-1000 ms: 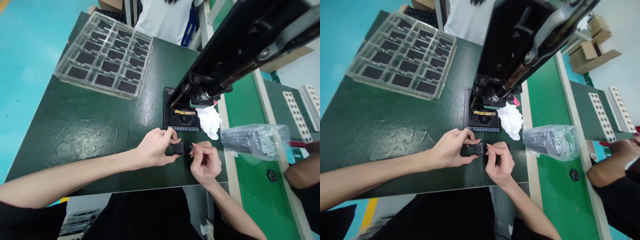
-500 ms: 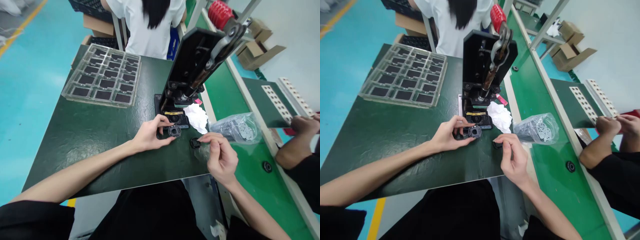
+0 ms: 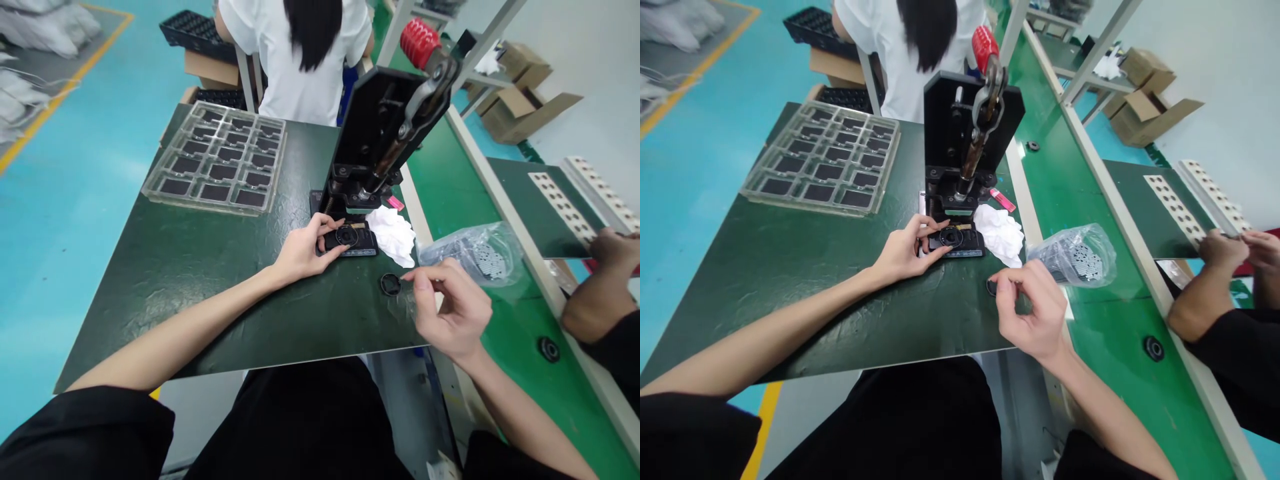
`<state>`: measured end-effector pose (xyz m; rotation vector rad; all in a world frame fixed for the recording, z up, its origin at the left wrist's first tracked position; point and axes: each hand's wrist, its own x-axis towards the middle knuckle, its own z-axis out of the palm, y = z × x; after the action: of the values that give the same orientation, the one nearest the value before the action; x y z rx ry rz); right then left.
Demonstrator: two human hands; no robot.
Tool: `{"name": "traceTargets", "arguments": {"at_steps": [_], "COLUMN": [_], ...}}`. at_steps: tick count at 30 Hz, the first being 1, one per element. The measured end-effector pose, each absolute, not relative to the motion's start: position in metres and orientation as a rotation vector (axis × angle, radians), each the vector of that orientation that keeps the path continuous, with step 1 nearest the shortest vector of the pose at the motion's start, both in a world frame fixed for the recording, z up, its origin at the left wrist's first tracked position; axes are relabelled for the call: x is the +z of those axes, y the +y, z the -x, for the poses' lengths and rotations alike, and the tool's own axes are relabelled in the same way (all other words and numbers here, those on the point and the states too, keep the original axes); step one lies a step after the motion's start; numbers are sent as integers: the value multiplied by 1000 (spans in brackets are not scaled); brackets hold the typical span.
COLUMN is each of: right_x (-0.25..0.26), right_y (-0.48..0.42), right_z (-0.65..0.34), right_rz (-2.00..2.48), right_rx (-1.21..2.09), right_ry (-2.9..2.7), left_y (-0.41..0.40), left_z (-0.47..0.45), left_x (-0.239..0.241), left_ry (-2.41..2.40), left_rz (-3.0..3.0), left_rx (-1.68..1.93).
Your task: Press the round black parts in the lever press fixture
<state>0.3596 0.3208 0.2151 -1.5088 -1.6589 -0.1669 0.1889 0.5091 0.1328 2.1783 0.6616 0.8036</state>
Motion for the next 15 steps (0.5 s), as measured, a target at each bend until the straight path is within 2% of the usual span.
{"name": "traceTargets", "arguments": {"at_steps": [15], "right_x": [340], "right_y": [451], "right_z": [-402], "right_rz": [1315], "right_rx": [-698], "right_ry": [-1672], "left_y": [508], "left_z": [-183], "left_x": [136], "left_ry": [760], "left_rz": [-2190], "left_rx": [746]}}
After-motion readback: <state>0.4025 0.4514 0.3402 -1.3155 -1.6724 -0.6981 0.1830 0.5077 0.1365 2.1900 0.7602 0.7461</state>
